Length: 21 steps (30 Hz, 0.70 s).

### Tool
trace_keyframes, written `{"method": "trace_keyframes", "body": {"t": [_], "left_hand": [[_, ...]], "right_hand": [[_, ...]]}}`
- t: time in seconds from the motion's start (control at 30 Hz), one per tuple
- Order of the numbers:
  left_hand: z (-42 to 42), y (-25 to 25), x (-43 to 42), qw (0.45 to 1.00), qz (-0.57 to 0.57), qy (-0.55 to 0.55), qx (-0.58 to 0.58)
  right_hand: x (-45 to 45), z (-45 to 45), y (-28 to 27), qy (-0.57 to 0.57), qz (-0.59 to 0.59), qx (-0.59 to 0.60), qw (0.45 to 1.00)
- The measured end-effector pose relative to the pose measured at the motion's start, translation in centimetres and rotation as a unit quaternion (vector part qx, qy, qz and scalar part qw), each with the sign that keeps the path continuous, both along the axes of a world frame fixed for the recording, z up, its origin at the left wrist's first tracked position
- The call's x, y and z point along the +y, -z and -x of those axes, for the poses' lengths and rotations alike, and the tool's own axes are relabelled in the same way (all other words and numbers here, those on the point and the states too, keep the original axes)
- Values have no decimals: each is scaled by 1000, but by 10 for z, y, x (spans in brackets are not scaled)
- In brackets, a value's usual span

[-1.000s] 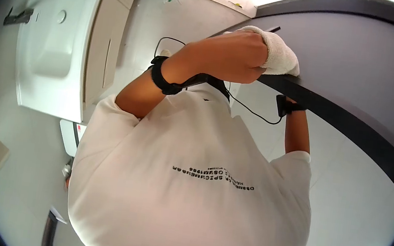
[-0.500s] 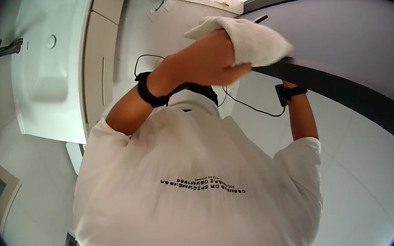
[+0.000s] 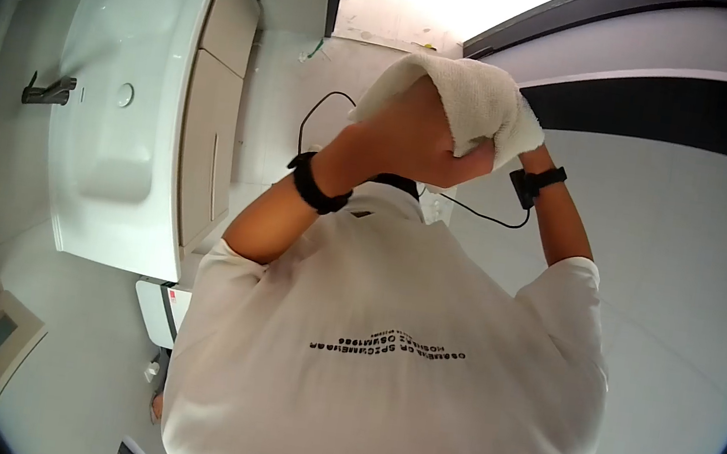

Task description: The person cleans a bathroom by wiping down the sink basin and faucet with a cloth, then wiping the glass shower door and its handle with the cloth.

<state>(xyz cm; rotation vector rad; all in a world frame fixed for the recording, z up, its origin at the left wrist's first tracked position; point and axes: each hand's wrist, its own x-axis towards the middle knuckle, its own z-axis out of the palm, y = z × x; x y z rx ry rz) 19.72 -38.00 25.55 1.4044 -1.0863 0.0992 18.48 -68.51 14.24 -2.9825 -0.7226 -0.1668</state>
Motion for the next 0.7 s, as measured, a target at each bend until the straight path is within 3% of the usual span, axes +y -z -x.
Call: {"method": "trace_keyframes", "body": {"t": [0.17, 0.27, 0.3, 0.4, 0.5, 0.6, 0.7], "left_hand": [[-8, -30, 0, 991, 44, -40, -116], [-7, -57, -12, 992, 95, -46, -66], [-8, -55, -12, 987, 87, -85, -103], [-12, -45, -3, 999, 40, 17, -13], [-9, -8, 4, 999, -10, -40, -9], [-1, 20, 8, 983, -33, 23, 176], [6, 1, 17, 992, -112, 16, 55]], "right_hand": [[-2, -4, 5, -13, 0, 0, 1000], [0, -6, 3, -19, 8, 0, 1000], [2, -6, 4, -19, 9, 0, 1000], [7, -10, 6, -15, 5, -10, 1000], [15, -21, 11, -18, 7, -21, 1000], [13, -23, 20, -18, 6, -27, 999], [1, -22, 31, -32, -3, -5, 999]]}}
